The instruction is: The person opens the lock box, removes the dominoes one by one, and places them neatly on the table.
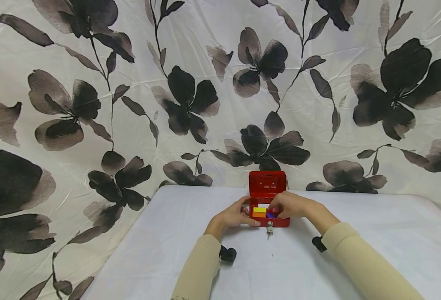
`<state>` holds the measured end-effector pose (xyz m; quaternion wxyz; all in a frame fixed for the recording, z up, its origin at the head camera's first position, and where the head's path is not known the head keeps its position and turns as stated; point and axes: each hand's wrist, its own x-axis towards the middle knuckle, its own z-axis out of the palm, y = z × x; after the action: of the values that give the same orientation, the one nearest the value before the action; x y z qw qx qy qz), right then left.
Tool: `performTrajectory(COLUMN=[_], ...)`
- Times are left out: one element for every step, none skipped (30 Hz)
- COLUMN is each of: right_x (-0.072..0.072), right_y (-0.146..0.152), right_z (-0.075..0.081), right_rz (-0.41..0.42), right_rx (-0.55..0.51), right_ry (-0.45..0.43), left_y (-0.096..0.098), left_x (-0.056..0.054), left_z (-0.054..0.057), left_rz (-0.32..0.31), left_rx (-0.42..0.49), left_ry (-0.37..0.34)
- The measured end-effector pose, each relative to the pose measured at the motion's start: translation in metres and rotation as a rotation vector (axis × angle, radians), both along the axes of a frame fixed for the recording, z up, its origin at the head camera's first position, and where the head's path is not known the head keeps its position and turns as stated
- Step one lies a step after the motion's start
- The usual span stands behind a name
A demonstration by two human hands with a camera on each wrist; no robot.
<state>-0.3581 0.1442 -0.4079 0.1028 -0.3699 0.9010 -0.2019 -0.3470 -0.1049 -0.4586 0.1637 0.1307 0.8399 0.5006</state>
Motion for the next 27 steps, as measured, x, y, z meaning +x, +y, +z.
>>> performTrajectory(right_x=[0.0, 0.0, 0.0, -0.001, -0.001, -0.002, -0.002, -0.003, -0.003, -0.004, -0.004, -0.005, -0.005, -0.005, -0.005, -0.005, -0.005, -0.005, -0.004, -0.004, -0.004, -0.003, -0.003, -0.003, -0.003, -0.003, -0.004], right_y=[0.0, 0.0, 0.0, 0.0, -0.001, -0.001, -0.001, -0.001, -0.001, 0.0, 0.0, 0.0, -0.001, -0.001, -0.002, -0.002, -0.002, -0.003, -0.003, -0.003, -0.003, -0.003, -0.003, -0.003, -0.002, -0.002, -0.002], right_z=[0.0, 0.0, 0.0, -0.001, -0.001, -0.002, -0.002, -0.003, -0.004, -0.004, -0.005, -0.006, -0.007, -0.007, -0.008, -0.008, -0.008, -0.009, -0.009, -0.009, -0.01, -0.01, -0.011, -0.012, -0.013, -0.014, -0.015], right_rz=[0.002, 0.01, 0.007, 0.003, -0.001, -0.002, -0.003, -0.006, -0.014, -0.014, -0.009, -0.002, -0.001, 0.0, 0.003, 0.003, 0.003, -0.002, -0.005, -0.011, -0.018, -0.027, -0.034, -0.04, -0.046, -0.046, -0.046], right_rx=[0.001, 0.001, 0.002, 0.003, 0.003, 0.003, 0.002, 0.002, 0.0, -0.002, -0.006, -0.01, -0.013, -0.015, -0.019, -0.021, -0.024, -0.024, -0.023, -0.022, -0.021, -0.021, -0.022, -0.023, -0.028, -0.034, -0.041], right_ry=[-0.003, -0.002, -0.007, -0.012, -0.016, -0.018, -0.018, -0.02, -0.025, -0.023, -0.017, -0.009, -0.002, 0.005, 0.013, 0.02, 0.025, 0.029, 0.033, 0.036, 0.036, 0.035, 0.035, 0.036, 0.034, 0.035, 0.034], left_y=[0.0, 0.0, 0.001, 0.001, 0.001, 0.001, 0.001, 0.001, 0.001, 0.001, 0.001, 0.001, 0.001, 0.001, 0.001, 0.001, 0.001, 0.0, 0.0, 0.0, 0.0, 0.0, -0.001, -0.001, -0.001, -0.001, -0.001], left_x=[0.001, 0.001, 0.001, 0.001, 0.001, 0.001, 0.001, 0.001, 0.001, 0.001, 0.001, 0.001, 0.001, 0.001, 0.001, 0.0, 0.0, 0.0, 0.0, 0.0, 0.0, 0.0, 0.0, 0.001, 0.0, 0.0, 0.0], left_z=[0.0, 0.001, 0.001, 0.001, 0.001, 0.002, 0.002, 0.002, 0.002, 0.001, 0.001, 0.001, 0.001, 0.001, 0.001, 0.0, 0.0, 0.0, 0.0, -0.001, -0.001, -0.001, -0.001, -0.001, -0.001, -0.001, -0.001], left_rz=[0.001, 0.0, -0.001, -0.002, 0.0, 0.002, 0.002, 0.003, 0.003, 0.003, 0.004, 0.002, 0.0, -0.001, -0.003, -0.002, -0.002, -0.001, 0.0, 0.002, 0.003, 0.002, 0.002, 0.002, 0.001, 0.0, -0.001], left_rx=[-0.004, -0.005, -0.003, -0.004, -0.011, -0.015, -0.016, -0.016, -0.017, -0.019, -0.021, -0.017, -0.013, -0.008, -0.003, -0.001, 0.001, 0.0, -0.002, -0.003, -0.008, -0.01, -0.012, -0.015, -0.012, -0.007, -0.005], left_ry=[0.0, 0.001, 0.001, 0.003, 0.005, 0.006, 0.007, 0.008, 0.007, 0.006, 0.005, 0.003, 0.001, -0.001, -0.003, -0.004, -0.005, -0.004, -0.004, -0.003, -0.002, 0.001, 0.001, 0.001, 0.0, 0.001, 0.002])
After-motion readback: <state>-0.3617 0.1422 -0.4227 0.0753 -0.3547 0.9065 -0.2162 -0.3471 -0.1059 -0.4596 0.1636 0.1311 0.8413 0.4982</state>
